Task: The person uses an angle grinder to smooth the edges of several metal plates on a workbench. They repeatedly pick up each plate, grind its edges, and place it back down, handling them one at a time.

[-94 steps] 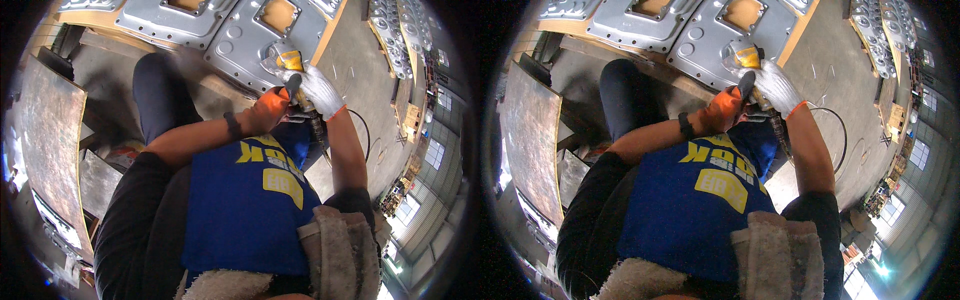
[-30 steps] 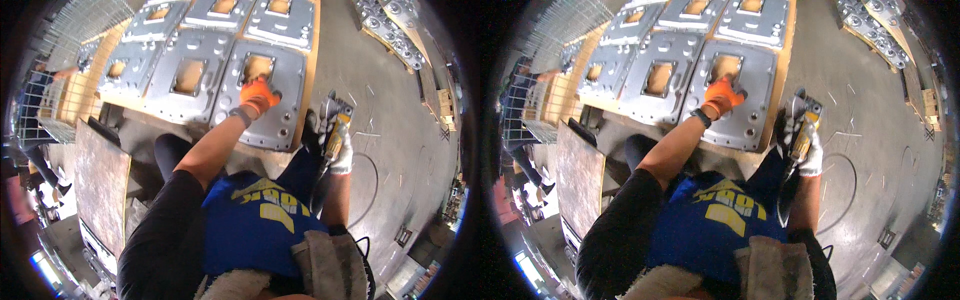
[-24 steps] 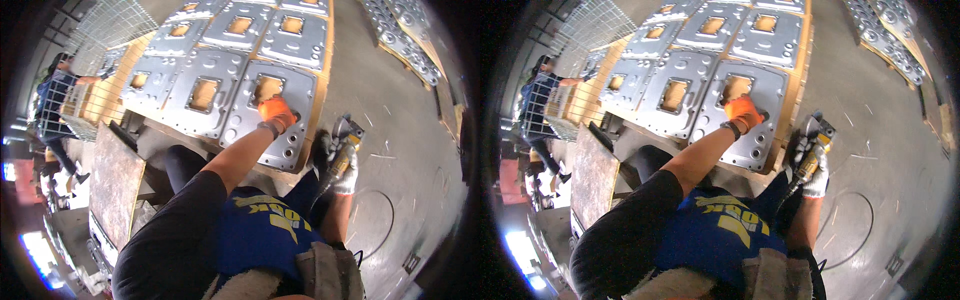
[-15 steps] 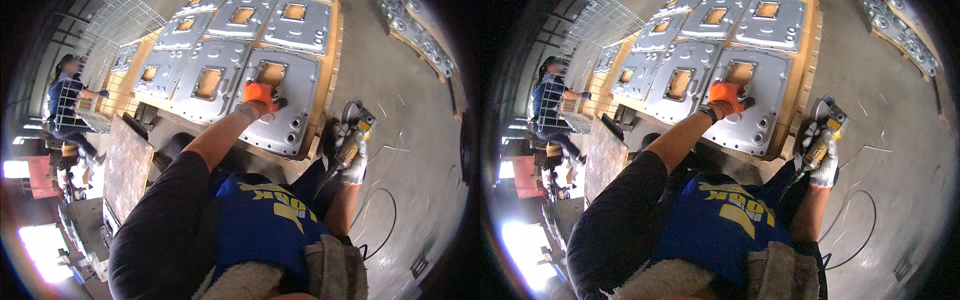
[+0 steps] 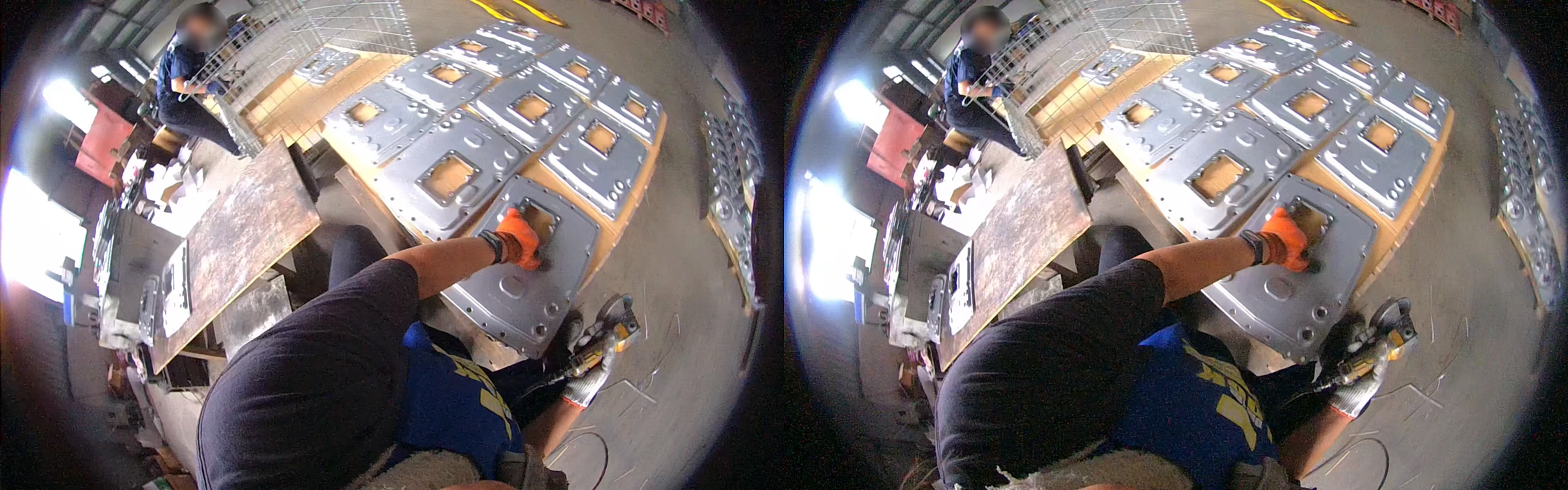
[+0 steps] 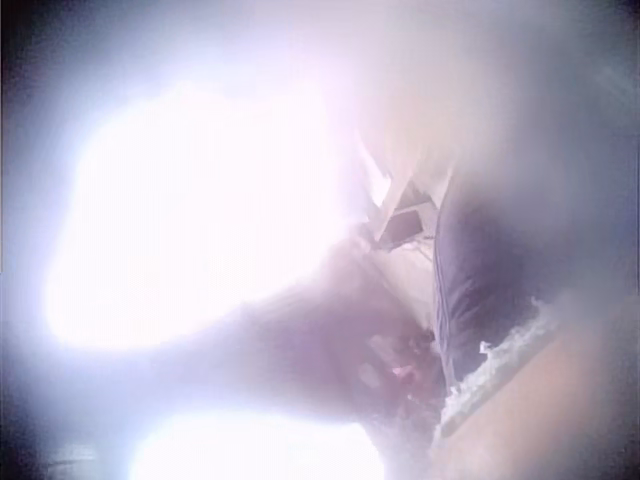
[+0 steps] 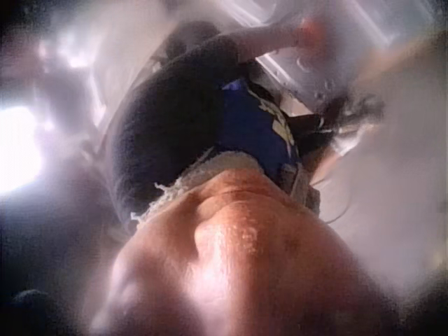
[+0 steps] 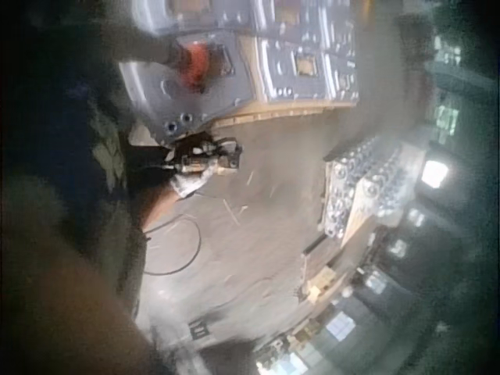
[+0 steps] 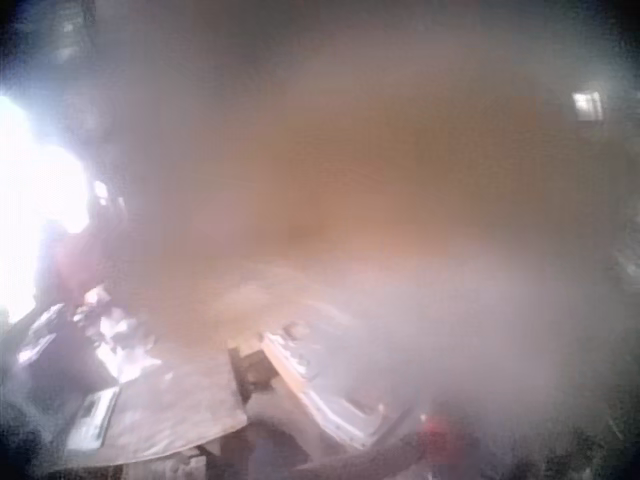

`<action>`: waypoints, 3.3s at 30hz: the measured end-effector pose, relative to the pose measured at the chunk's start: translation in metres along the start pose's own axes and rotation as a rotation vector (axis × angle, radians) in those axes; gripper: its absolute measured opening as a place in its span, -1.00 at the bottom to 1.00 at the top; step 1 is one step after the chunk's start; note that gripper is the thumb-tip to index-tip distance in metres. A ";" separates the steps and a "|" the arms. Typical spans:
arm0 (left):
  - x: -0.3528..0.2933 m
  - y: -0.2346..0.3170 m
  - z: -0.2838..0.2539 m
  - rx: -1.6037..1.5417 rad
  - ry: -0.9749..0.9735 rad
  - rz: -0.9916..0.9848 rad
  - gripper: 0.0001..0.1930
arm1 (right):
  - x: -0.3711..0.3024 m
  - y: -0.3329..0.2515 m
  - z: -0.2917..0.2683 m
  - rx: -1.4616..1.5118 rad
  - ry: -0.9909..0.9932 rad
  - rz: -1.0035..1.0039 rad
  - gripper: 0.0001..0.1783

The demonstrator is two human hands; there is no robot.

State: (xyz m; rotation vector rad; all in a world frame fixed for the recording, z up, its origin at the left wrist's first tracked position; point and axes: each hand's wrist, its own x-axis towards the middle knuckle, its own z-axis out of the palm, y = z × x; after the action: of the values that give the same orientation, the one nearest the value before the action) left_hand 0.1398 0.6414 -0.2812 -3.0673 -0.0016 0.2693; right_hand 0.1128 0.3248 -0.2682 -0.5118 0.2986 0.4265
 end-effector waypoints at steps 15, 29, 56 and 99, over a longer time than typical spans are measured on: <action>-0.339 -0.198 -0.145 0.077 0.022 -0.390 -0.33 | -0.009 0.004 0.019 -0.323 -0.325 0.315 -0.59; -0.714 -0.404 0.025 0.076 -0.094 -1.351 -0.36 | -0.043 0.026 0.040 -0.402 -0.140 -0.031 -0.64; -0.129 -0.157 0.018 0.044 0.153 -0.256 -0.04 | -0.065 0.041 0.015 -0.256 -0.192 0.171 -0.61; -0.117 -0.116 0.028 -0.530 0.060 -0.055 -0.43 | -0.045 0.021 -0.010 -0.209 -0.148 0.062 -0.59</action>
State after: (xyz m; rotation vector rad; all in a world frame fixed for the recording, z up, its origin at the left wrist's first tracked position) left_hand 0.0199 0.7581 -0.2815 -3.5917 -0.1838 0.1995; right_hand 0.0623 0.3224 -0.2679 -0.6726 0.1280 0.5560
